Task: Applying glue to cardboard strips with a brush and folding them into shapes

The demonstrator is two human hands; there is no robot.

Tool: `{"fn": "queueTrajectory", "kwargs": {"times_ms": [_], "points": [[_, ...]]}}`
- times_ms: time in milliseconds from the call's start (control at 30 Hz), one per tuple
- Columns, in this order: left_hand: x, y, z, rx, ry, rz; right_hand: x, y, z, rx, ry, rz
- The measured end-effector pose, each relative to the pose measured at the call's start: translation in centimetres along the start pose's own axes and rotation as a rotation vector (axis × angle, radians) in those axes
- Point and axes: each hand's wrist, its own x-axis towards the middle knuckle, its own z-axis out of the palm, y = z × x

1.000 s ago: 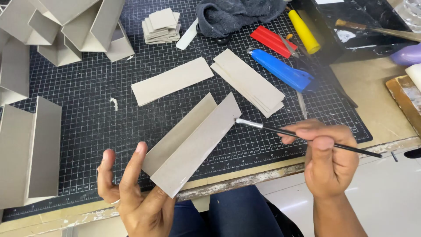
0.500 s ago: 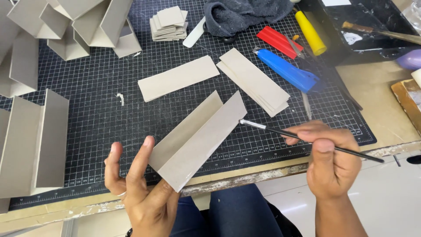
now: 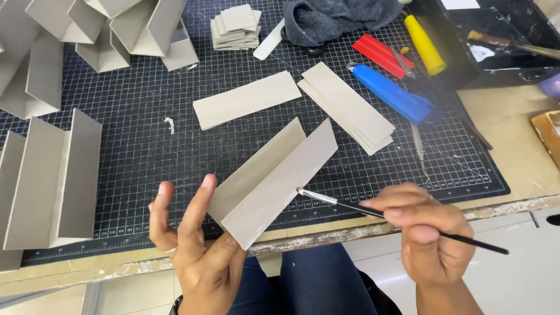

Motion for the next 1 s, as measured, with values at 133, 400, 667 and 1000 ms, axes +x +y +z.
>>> {"fn": "queueTrajectory", "kwargs": {"times_ms": [133,400,667,1000], "points": [[-0.1,0.0,-0.1,-0.008,-0.002,-0.009,0.5,0.1,0.1,-0.082,0.042,-0.002],[-0.2,0.2,-0.1,-0.006,-0.004,-0.038,-0.5,-1.6,1.4,-0.089,-0.008,0.011],[-0.1,0.2,-0.1,-0.02,-0.008,-0.028,-1.2,-3.5,2.4,0.061,0.033,0.066],[-0.2,0.2,-0.1,-0.035,-0.011,-0.035,-0.7,-3.8,2.9,-0.161,0.12,0.074]]}}
